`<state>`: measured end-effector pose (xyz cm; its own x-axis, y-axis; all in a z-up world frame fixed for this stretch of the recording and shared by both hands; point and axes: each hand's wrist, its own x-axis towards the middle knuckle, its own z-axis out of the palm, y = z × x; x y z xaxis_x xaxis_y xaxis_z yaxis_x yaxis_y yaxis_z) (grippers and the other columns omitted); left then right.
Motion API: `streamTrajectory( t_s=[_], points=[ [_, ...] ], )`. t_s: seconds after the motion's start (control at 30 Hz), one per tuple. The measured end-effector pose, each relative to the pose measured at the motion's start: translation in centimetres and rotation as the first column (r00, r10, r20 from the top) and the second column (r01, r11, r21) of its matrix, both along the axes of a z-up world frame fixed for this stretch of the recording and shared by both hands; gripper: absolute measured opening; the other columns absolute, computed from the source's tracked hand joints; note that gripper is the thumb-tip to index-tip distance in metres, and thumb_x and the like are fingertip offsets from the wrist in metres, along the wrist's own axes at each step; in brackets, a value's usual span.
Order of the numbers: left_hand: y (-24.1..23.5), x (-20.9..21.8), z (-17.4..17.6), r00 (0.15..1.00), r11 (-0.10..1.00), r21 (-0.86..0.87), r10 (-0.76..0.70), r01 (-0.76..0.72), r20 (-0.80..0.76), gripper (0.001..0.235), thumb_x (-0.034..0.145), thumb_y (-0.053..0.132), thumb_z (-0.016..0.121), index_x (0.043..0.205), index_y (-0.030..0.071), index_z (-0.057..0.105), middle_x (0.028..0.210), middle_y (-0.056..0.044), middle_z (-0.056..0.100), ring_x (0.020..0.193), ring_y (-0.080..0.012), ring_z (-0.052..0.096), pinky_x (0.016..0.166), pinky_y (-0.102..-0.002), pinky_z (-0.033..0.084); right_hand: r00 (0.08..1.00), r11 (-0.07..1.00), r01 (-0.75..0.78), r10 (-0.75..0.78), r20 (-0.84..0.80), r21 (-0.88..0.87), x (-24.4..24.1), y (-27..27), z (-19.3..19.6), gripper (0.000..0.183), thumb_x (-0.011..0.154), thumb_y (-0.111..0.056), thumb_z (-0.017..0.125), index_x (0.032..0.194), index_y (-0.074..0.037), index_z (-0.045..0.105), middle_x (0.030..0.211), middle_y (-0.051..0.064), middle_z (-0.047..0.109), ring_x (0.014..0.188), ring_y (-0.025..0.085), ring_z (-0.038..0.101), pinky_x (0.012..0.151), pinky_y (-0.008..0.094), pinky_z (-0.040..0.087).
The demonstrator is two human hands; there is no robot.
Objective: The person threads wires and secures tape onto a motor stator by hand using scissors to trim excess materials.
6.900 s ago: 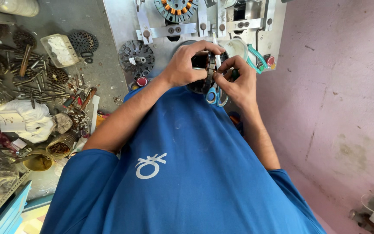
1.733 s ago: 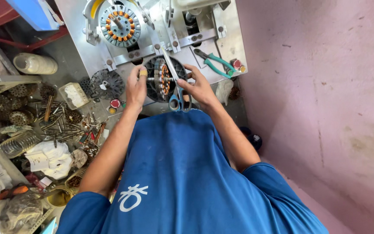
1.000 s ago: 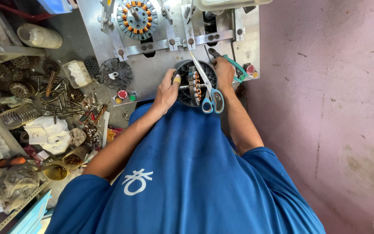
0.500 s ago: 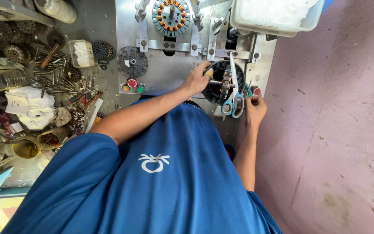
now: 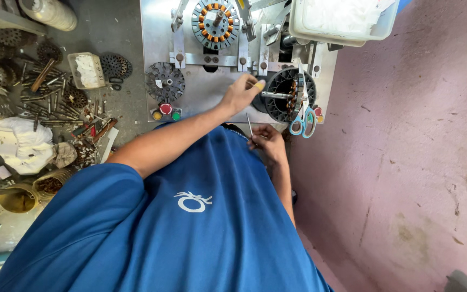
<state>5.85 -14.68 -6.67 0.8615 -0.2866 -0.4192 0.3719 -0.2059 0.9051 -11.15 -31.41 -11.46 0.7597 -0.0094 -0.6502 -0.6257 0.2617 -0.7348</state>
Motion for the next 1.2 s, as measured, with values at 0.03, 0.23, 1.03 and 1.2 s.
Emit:
streamTrajectory(
  t_s=[0.03,0.23,1.03,1.2],
  points=[
    [1.4,0.0,-0.4,1.0,0.999,0.044,0.017,-0.018,0.017,0.038,0.089,0.033,0.074,0.11,0.004,0.063,0.1,-0.012,0.073,0.094,-0.0219,0.071,0.083,-0.035,0.056,0.999,0.998,0.047,-0.047,-0.003,0.052,0.8,1.4,-0.6,0.028,0.089,0.009,0.065,0.116,0.007,0.061,0.098,0.018,0.07,0.078,0.025,0.072,0.066,0.033,0.062],
    [9.1,1.2,1.2,0.968,0.981,0.096,0.149,-0.171,0.204,0.02,0.087,0.016,0.071,0.103,0.006,0.064,0.093,-0.008,0.075,0.085,-0.0175,0.074,0.076,-0.034,0.059,0.944,0.757,-0.057,0.253,0.212,-0.651,8.2,8.7,-4.0,0.016,0.091,0.002,0.064,0.107,0.001,0.065,0.094,0.016,0.071,0.082,0.03,0.074,0.073,0.037,0.06],
    [10.5,23.1,3.2,0.98,0.966,-0.187,0.192,-0.179,0.05,0.031,0.106,0.028,0.054,0.113,-0.001,0.064,0.101,-0.018,0.079,0.093,-0.0253,0.08,0.073,-0.028,0.065,0.793,0.764,-0.153,0.473,0.384,-0.627,15.1,10.9,13.5,0.025,0.095,-0.02,0.073,0.114,-0.005,0.07,0.109,0.011,0.076,0.099,0.021,0.076,0.088,0.034,0.063],
    [10.5,16.5,5.8,0.909,0.958,-0.115,0.285,-0.262,0.304,0.033,0.09,0.001,0.047,0.119,0.0,0.063,0.11,-0.016,0.076,0.088,-0.0235,0.082,0.069,-0.031,0.065,0.784,0.828,0.204,0.182,0.594,-0.522,22.2,11.4,13.1,0.018,0.097,-0.017,0.071,0.109,-0.003,0.068,0.106,0.016,0.075,0.098,0.022,0.076,0.091,0.036,0.064]
  ],
)
